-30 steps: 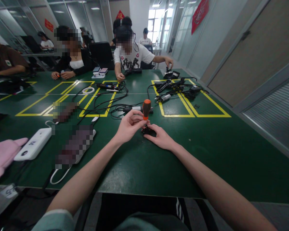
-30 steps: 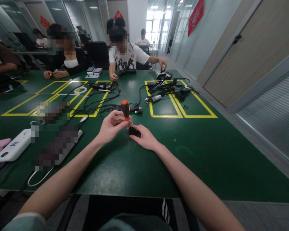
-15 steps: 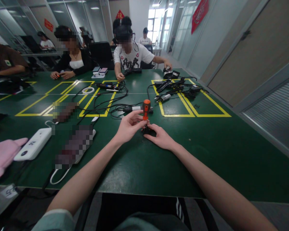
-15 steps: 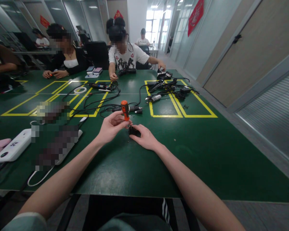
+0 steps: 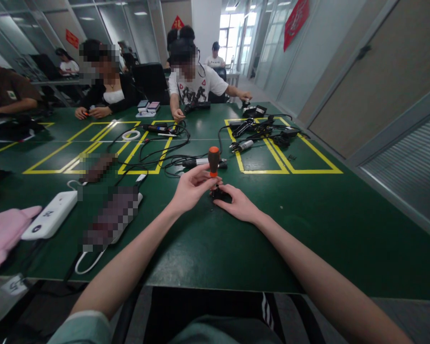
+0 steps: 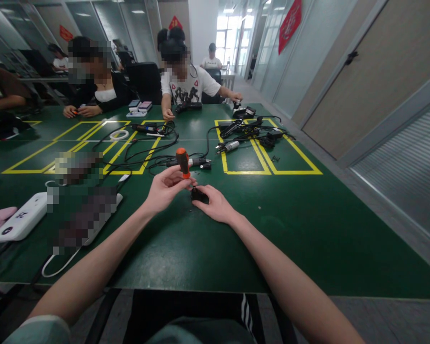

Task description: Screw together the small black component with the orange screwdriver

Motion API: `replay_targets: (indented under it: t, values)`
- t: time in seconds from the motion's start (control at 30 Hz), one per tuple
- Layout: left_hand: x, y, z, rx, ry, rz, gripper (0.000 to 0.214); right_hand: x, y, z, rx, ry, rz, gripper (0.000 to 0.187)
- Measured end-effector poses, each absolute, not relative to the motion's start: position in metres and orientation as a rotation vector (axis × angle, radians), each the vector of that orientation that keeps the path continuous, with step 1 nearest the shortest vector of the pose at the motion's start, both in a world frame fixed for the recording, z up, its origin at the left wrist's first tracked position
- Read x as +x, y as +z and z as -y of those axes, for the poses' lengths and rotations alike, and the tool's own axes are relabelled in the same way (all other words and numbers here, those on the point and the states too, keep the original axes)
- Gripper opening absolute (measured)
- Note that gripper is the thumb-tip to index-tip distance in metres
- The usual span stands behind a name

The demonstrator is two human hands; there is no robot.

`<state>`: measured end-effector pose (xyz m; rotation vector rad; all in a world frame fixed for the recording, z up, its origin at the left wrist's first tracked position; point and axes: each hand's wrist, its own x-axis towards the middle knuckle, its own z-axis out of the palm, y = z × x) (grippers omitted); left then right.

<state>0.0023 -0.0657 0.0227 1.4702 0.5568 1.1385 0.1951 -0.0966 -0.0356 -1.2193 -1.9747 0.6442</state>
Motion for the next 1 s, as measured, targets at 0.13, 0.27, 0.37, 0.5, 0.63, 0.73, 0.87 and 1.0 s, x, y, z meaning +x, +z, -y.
replay_targets:
  t: [0.13,0.27,0.37,0.5,0.63,0.73,0.87,1.0]
  values:
    - [0.0001,0.0239,0.0668,1.482,1.112,-0.551,0.045,0.1954,-0.0364,0.0965,-1.221,0.641,1.978,0.029]
    - [-0.0001,0.0241,0.0662,1.485,1.112,-0.546,0.047,0.1952,-0.0377,0.0960,-1.220,0.633,1.973,0.030]
    - [0.0007,0.0234,0.0649,1.478,1.138,-0.557,0.047,0.1951,-0.0373,0.0958,-1.207,0.642,1.970,0.031]
    - [0.0020,0.0212,0.0633,1.448,1.157,-0.553,0.049,0.1952,-0.0357,0.0959,-1.196,0.658,1.968,0.030]
    - [0.0022,0.0203,0.0631,1.451,1.156,-0.553,0.053,0.1949,-0.0348,0.0967,-1.202,0.658,1.968,0.030]
    - [0.0020,0.0214,0.0640,1.457,1.152,-0.563,0.046,0.1943,-0.0344,0.0971,-1.215,0.659,1.961,0.031]
    - [0.0021,0.0228,0.0649,1.449,1.157,-0.559,0.045,0.1938,-0.0333,0.0972,-1.223,0.669,1.963,0.032]
    - [0.0016,0.0229,0.0646,1.461,1.163,-0.572,0.048,0.1942,-0.0329,0.0974,-1.212,0.684,1.962,0.030]
